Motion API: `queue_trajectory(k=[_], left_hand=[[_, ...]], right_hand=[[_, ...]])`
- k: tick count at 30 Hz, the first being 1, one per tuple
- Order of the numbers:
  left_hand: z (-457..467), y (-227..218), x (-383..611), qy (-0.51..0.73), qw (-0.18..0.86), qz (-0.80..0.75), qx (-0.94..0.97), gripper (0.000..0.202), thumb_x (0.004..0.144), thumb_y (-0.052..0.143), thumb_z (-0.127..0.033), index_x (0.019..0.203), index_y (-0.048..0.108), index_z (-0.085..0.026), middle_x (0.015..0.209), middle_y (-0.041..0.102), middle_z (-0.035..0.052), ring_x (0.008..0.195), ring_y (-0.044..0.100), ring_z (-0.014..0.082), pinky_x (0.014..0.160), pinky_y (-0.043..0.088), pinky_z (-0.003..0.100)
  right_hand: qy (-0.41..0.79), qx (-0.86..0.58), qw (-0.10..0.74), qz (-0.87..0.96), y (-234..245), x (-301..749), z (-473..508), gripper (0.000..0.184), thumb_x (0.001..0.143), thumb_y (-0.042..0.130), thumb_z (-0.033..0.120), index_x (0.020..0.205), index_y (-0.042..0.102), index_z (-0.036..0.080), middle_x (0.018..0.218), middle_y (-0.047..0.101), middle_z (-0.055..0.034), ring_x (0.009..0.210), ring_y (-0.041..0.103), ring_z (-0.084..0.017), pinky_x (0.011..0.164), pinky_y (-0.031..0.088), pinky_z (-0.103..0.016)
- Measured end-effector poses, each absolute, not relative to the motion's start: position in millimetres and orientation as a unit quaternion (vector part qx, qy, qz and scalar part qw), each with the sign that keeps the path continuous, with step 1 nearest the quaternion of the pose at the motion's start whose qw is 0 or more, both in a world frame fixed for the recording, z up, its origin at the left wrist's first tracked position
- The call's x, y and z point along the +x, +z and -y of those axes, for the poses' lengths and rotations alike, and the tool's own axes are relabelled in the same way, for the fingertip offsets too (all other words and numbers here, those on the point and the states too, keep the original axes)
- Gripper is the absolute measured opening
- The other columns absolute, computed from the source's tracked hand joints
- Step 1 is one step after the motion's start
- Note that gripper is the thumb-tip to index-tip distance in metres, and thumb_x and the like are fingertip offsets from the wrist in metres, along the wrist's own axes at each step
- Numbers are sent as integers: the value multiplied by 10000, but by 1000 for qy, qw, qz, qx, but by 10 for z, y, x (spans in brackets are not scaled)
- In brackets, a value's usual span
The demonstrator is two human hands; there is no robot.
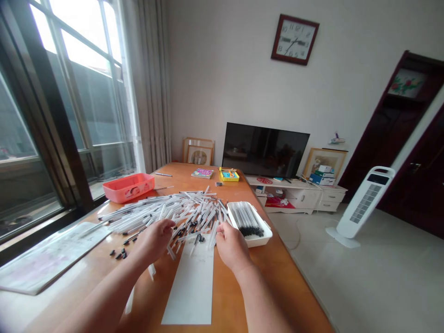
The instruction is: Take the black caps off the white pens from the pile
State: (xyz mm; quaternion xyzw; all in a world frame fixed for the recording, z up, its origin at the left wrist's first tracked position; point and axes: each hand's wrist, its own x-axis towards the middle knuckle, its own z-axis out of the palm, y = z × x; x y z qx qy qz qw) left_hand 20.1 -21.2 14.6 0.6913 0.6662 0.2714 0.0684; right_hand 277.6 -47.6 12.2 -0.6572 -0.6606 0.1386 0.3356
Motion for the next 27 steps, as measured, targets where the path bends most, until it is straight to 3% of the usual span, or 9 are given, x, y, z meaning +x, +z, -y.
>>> queue_trajectory(k=[10,15,19,23,25,27], left_hand=[[325,133,344,198,-3,-652,732,219,797,524,-244,888,720,-285,1034,655,72,1016,512,299,824,379,403],[361,85,469,193,-28,-626,755,205,842,527,-333,822,725,-285,998,641,76,1002,512,306,841,356,442],[360,118,450,197,-14,-637,746,198,847,529,-307,823,722,-273,1007,655,75,1022,530,297,852,363,425],[388,196,418,223,13,-618,753,193,867,519,-311,846,708,-283,974,694,48,994,578,268,866,377,396],[408,233,418,240,42,-590,770,181,865,526,-312,858,705,-285,952,713,33,970,602,254,869,394,380],[417,257,428,269,86,-561,778,182,861,537,-323,872,710,-268,928,725,34,933,624,239,844,428,352]], right_hand=[[114,-632,317,698,156,2700,571,176,856,475,257,836,649,243,700,667,3,642,568,-159,571,332,-231],[111,-625,324,702,141,2688,569,173,864,480,265,838,650,245,710,673,1,639,571,-158,564,329,-230],[107,-627,326,699,132,2687,559,187,877,475,267,858,660,249,716,676,-2,664,588,-169,580,358,-236],[59,-607,356,708,179,2697,571,247,874,503,232,1051,675,240,995,707,-47,914,622,-203,786,441,-267],[23,-581,361,729,215,2697,594,343,878,518,220,1196,644,243,1201,662,-66,1102,569,-225,949,404,-304],[4,-558,339,757,243,2687,621,372,896,519,230,1252,625,259,1278,634,-60,1200,510,-237,1025,350,-336]])
